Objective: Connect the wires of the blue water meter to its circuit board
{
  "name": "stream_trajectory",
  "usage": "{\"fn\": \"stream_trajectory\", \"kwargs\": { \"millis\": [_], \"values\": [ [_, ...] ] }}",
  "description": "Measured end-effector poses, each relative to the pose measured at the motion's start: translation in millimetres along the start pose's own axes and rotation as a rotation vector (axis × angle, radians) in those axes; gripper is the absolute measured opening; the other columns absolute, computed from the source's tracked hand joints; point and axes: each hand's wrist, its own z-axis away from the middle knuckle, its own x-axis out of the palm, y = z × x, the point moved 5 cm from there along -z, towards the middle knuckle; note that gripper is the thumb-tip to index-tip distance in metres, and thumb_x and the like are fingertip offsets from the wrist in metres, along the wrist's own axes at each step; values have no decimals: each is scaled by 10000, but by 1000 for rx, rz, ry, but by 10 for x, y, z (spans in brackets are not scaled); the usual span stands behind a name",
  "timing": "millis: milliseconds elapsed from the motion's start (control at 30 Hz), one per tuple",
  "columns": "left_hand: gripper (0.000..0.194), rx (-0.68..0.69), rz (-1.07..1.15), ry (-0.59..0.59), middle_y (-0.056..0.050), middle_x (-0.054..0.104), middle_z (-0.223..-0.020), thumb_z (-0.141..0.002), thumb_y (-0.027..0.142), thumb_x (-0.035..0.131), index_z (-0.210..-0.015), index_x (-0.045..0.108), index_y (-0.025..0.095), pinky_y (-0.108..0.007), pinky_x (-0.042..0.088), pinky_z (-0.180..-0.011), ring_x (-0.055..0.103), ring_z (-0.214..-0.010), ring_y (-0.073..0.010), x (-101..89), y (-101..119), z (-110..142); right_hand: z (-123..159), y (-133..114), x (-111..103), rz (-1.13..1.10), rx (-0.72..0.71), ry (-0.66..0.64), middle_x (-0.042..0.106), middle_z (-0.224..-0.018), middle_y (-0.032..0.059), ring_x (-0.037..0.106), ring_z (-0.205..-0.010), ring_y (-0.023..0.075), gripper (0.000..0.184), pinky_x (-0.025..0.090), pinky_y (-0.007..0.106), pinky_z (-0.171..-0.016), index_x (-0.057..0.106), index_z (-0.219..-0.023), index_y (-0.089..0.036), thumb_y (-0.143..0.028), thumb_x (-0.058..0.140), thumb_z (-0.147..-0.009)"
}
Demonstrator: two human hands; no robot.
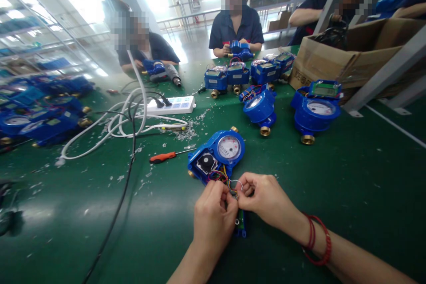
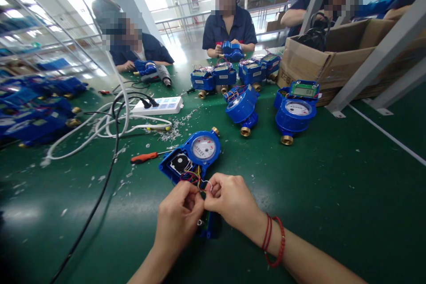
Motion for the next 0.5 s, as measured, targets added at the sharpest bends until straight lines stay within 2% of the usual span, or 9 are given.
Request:
{"fn": "stream_trajectory", "kwargs": {
  "millis": [500],
  "values": [
    [134,-28,36,28,15,436,-605,-729,99,456,-627,424,179,-227,327,-528,438,-547,-113,10,-12,5,2,52,-2,-27,29,14,614,-599,-12,553,-533,111,75,410,201,-497,573,-684,-171,-143,508,-658]
  ]
}}
